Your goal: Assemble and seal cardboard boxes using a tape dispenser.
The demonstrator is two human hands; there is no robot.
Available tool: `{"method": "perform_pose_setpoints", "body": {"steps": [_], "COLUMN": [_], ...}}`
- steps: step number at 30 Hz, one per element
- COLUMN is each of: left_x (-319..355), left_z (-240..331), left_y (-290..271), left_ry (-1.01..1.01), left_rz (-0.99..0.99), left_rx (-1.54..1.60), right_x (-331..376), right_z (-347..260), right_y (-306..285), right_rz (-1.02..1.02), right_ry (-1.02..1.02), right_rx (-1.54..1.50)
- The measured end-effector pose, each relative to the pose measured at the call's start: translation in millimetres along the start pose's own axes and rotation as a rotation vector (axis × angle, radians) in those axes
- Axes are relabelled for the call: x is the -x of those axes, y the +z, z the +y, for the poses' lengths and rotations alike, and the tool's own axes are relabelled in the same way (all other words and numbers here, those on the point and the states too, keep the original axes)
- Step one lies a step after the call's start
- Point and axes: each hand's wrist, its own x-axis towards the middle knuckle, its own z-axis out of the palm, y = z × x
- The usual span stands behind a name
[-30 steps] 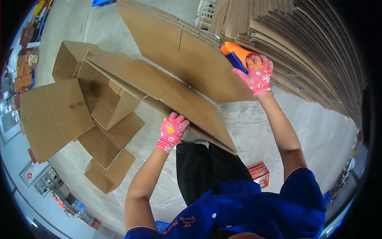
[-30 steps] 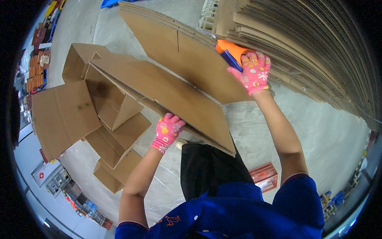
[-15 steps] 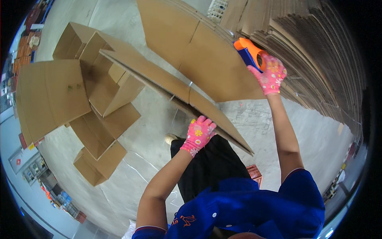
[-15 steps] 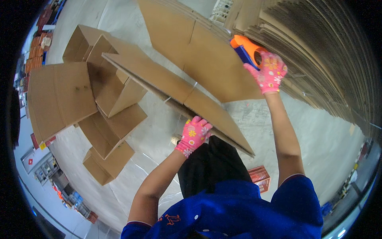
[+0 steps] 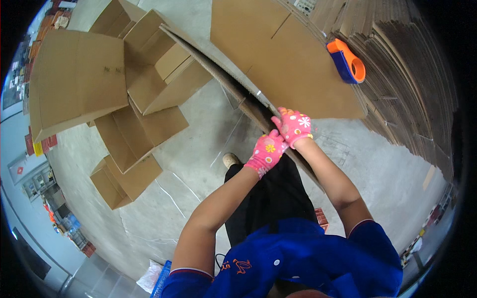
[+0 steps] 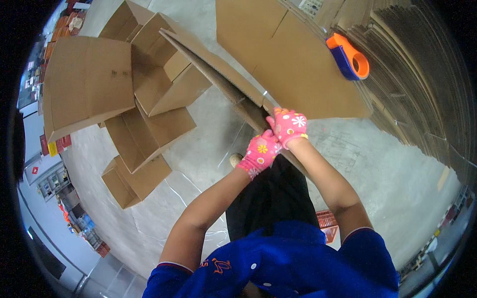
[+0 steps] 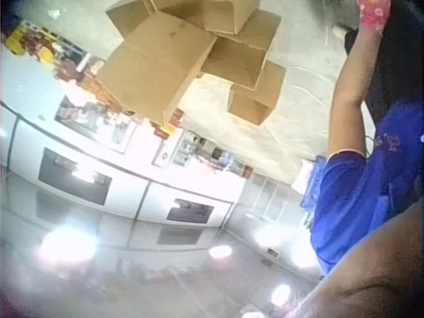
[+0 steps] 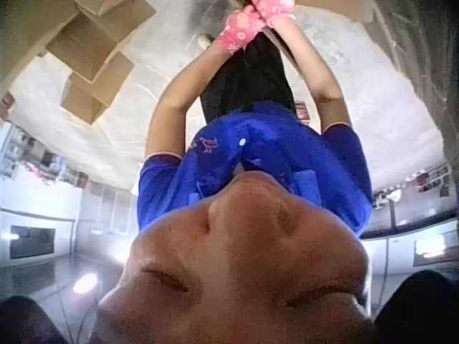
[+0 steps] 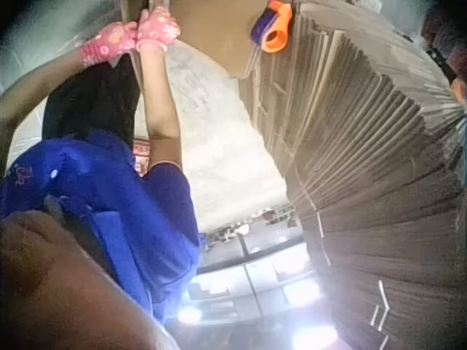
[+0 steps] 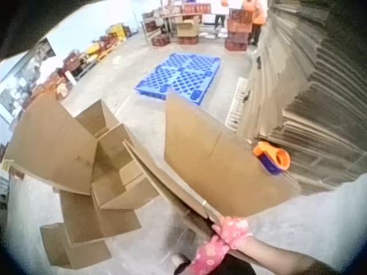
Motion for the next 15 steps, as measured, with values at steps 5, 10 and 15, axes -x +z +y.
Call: {"method": "perform_pose_setpoints", "body": {"steps": [5, 10, 15], "left_x": [33, 141, 223], "left_z": [5, 79, 137], "left_y": [8, 40, 53], "left_ry": [0.173, 0.192, 0.21], "left_rz": [0.074, 0.021, -0.247], "left_rx": [-0.135, -0.074, 0.242], "right_x": [27, 112, 166], "right_z": [-15, 9, 29], "right_y": [1, -19, -14], "right_rz": [0.098, 0.253, 0.344], "right_ry": [0.19, 0.362, 0.386], "right_rx": [0.036, -0.019, -0.072]}}
